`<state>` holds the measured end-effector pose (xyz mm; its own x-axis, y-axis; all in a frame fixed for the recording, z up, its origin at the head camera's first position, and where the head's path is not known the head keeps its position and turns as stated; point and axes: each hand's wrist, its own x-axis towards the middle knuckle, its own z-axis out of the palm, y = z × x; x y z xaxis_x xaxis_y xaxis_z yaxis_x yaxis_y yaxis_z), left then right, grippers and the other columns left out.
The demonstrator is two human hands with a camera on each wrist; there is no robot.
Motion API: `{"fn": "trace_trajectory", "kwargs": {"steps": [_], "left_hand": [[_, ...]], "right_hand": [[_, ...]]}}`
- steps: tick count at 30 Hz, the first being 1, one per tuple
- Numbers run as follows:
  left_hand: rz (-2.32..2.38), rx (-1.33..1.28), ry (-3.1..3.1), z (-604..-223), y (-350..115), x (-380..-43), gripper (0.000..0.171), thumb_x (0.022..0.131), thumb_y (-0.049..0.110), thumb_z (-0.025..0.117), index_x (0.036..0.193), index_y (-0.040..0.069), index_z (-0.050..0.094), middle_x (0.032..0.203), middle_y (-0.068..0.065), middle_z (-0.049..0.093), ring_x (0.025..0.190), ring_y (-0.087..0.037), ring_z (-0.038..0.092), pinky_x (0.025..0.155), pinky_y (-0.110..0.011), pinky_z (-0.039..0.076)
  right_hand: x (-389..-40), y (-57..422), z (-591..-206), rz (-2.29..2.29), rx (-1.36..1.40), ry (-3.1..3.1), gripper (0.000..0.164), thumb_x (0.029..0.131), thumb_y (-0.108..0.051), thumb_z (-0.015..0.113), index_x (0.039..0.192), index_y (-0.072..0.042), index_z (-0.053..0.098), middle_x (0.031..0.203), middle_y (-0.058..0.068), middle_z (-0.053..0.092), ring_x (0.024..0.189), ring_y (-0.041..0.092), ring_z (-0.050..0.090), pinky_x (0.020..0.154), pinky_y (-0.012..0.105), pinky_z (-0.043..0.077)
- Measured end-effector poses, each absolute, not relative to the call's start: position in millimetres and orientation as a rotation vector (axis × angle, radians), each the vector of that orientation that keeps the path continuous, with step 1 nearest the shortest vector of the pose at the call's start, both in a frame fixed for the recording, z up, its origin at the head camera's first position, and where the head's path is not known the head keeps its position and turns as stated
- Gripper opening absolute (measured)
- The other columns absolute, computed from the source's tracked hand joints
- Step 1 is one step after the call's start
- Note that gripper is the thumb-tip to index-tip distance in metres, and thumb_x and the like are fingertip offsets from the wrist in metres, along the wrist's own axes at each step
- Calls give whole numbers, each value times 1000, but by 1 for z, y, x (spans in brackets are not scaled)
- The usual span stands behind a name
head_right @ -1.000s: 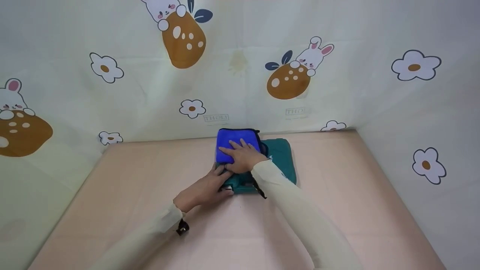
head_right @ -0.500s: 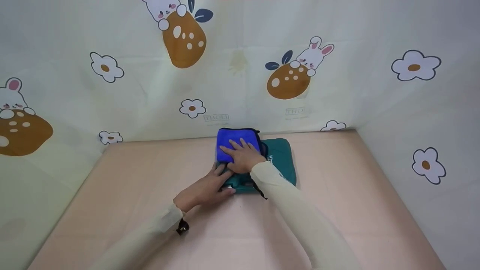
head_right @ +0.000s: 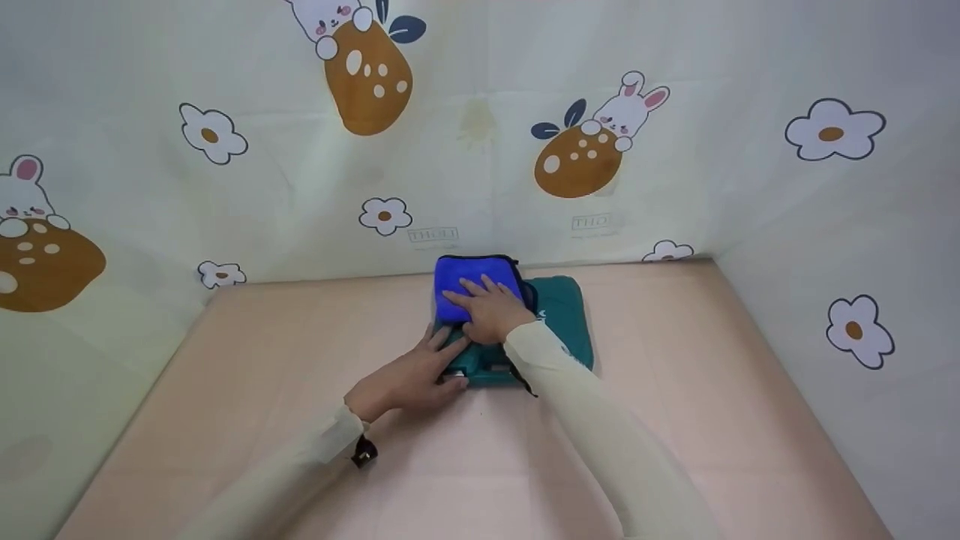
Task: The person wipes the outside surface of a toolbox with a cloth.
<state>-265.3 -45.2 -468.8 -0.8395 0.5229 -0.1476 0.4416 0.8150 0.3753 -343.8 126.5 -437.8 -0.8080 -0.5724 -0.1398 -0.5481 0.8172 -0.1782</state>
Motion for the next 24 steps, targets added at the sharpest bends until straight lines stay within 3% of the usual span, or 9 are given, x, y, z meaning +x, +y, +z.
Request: {"fn": "trace_trajectory", "kwargs": {"steps": [13,24], "left_hand": [[455,770,2771,-469,-46,-266,66,95,49,45,150,31,14,155,-11,4,135,-42,2,97,-50,34],[492,762,2763,-466,-46,-265,68,94,49,46,150,35,10,155,-9,2,136,-41,2,97,-51,33]], "right_hand": [[-345,130,-441,-239,-898,2825,64,93,-22,57,149,-30,25,153,6,17,137,39,9,104,57,11],[-347,138,-441,-230,-914,2837,67,91,-14,59,148,-30,28,153,7,19,136,40,12,103,58,14]]}}
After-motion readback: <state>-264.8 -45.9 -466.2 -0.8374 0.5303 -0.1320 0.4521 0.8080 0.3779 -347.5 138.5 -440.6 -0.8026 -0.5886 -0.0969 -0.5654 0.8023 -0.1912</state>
